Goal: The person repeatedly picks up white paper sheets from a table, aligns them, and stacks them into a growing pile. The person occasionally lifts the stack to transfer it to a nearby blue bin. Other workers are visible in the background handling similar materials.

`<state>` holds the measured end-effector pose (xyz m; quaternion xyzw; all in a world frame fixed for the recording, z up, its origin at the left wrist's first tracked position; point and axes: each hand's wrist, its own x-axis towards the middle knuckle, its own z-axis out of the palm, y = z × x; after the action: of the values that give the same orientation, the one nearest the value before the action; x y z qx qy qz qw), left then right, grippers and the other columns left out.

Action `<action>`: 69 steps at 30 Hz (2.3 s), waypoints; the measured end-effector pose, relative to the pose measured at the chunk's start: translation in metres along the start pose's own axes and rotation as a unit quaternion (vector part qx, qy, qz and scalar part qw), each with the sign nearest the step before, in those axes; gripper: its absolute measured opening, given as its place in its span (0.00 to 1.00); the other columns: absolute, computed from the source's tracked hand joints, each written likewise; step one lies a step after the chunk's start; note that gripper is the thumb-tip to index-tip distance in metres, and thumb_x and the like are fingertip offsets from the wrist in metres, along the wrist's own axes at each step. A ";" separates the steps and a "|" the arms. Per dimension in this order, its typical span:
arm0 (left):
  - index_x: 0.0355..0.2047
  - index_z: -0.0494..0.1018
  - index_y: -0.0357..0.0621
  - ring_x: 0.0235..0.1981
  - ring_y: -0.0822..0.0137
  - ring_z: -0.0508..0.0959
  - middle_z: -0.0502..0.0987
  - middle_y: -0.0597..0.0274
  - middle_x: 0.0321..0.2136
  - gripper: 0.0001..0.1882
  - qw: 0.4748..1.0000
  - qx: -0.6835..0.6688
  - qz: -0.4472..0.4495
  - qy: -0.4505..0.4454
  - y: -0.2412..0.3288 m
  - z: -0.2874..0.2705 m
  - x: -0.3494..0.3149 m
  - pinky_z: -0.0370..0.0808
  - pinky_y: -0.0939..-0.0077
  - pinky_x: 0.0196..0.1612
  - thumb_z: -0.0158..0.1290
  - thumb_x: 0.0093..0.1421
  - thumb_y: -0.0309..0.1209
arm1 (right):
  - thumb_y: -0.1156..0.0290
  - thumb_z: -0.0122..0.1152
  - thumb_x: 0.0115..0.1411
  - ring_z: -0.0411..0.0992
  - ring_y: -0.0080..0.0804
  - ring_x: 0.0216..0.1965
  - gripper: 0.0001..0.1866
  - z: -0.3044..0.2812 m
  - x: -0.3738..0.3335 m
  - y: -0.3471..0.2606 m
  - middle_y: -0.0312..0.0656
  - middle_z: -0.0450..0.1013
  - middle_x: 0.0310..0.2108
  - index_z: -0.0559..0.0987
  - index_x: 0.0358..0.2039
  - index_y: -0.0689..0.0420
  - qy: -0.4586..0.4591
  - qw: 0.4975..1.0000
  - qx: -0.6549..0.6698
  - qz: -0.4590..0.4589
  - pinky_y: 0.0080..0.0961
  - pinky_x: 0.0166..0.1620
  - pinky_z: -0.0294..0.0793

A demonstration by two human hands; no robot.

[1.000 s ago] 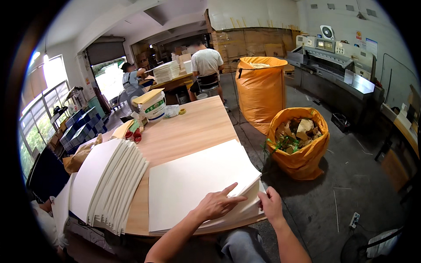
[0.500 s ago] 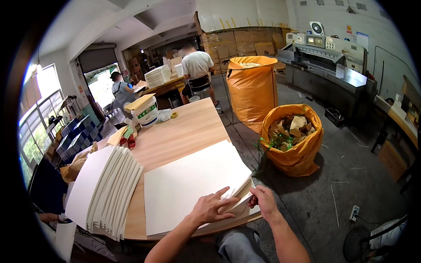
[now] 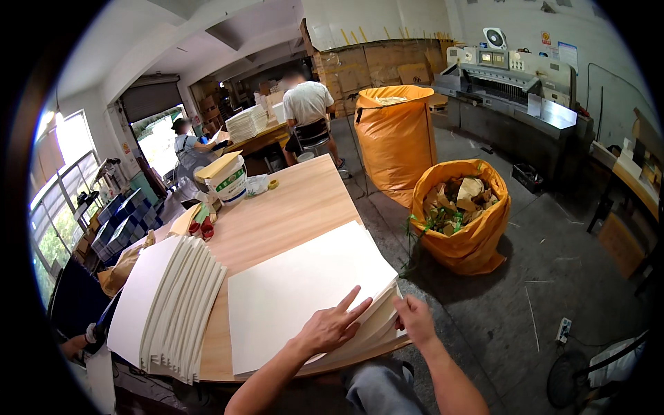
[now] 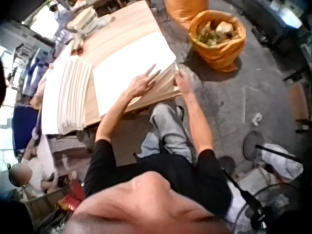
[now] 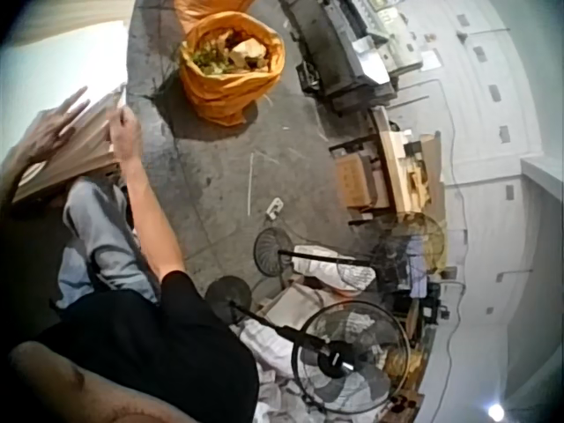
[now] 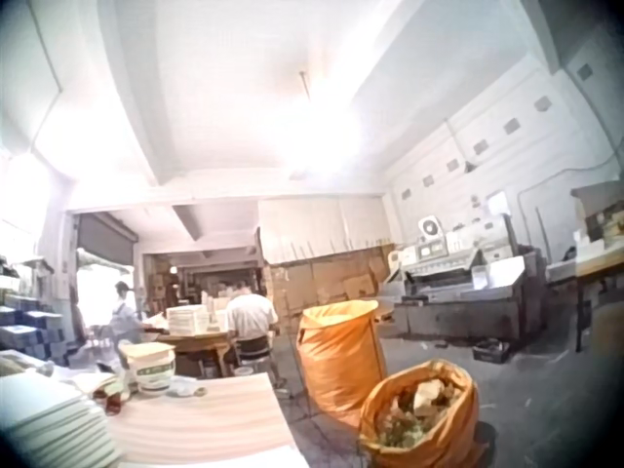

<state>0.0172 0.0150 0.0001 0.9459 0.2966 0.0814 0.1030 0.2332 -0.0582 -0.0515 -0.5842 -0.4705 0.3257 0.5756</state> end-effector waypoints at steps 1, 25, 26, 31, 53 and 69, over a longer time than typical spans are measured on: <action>0.64 0.61 0.81 0.42 0.48 0.81 0.59 0.47 0.67 0.32 1.000 -0.003 -0.022 -0.004 0.005 -0.001 0.001 0.80 0.61 0.40 0.54 0.61 0.36 | 0.55 0.56 0.67 0.72 0.24 0.21 0.22 0.004 -0.002 0.002 0.34 0.69 0.16 0.71 0.19 0.55 0.041 0.991 -0.113 -0.056 0.22 0.26 0.69; 0.53 0.74 0.71 0.40 0.53 0.82 0.69 0.50 0.60 0.19 0.996 -0.031 0.022 0.083 -0.004 0.010 -0.007 0.81 0.62 0.38 0.58 0.62 0.42 | 0.59 0.56 0.67 0.70 0.23 0.19 0.19 0.000 0.001 -0.002 0.33 0.68 0.16 0.71 0.20 0.55 -0.018 1.000 -0.012 0.002 0.21 0.24 0.66; 0.54 0.74 0.71 0.40 0.52 0.82 0.68 0.50 0.61 0.18 0.996 -0.038 0.011 0.077 -0.002 0.008 -0.007 0.81 0.62 0.38 0.56 0.63 0.41 | 0.59 0.56 0.67 0.70 0.23 0.19 0.19 0.002 0.000 -0.002 0.33 0.68 0.16 0.71 0.20 0.55 0.015 0.989 -0.138 -0.057 0.21 0.23 0.66; 0.52 0.75 0.69 0.41 0.50 0.82 0.67 0.48 0.62 0.16 0.997 -0.026 0.032 0.057 -0.010 0.011 -0.007 0.81 0.61 0.39 0.56 0.63 0.41 | 0.62 0.56 0.67 0.72 0.26 0.19 0.18 -0.003 0.010 0.002 0.37 0.70 0.16 0.72 0.20 0.55 -0.085 0.938 0.308 0.135 0.23 0.24 0.69; 0.54 0.73 0.71 0.41 0.49 0.82 0.66 0.48 0.62 0.21 0.997 -0.009 0.043 0.063 -0.008 0.012 -0.008 0.80 0.60 0.40 0.59 0.60 0.42 | 0.65 0.56 0.66 0.75 0.28 0.20 0.16 -0.006 0.010 0.003 0.37 0.70 0.17 0.73 0.21 0.56 -0.076 0.934 0.320 0.140 0.23 0.25 0.72; 0.50 0.77 0.69 0.42 0.55 0.81 0.73 0.54 0.56 0.24 0.992 -0.047 0.050 0.101 -0.003 0.011 -0.010 0.81 0.65 0.38 0.67 0.52 0.45 | 0.63 0.60 0.57 0.72 0.48 0.36 0.10 -0.004 -0.039 0.009 0.46 0.74 0.33 0.77 0.32 0.57 0.062 0.944 -0.245 -0.214 0.43 0.44 0.70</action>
<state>0.0098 0.0102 -0.0124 0.9407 0.2535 0.1956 0.1123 0.2254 -0.0948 -0.0659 -0.6116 -0.6128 0.0329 0.4993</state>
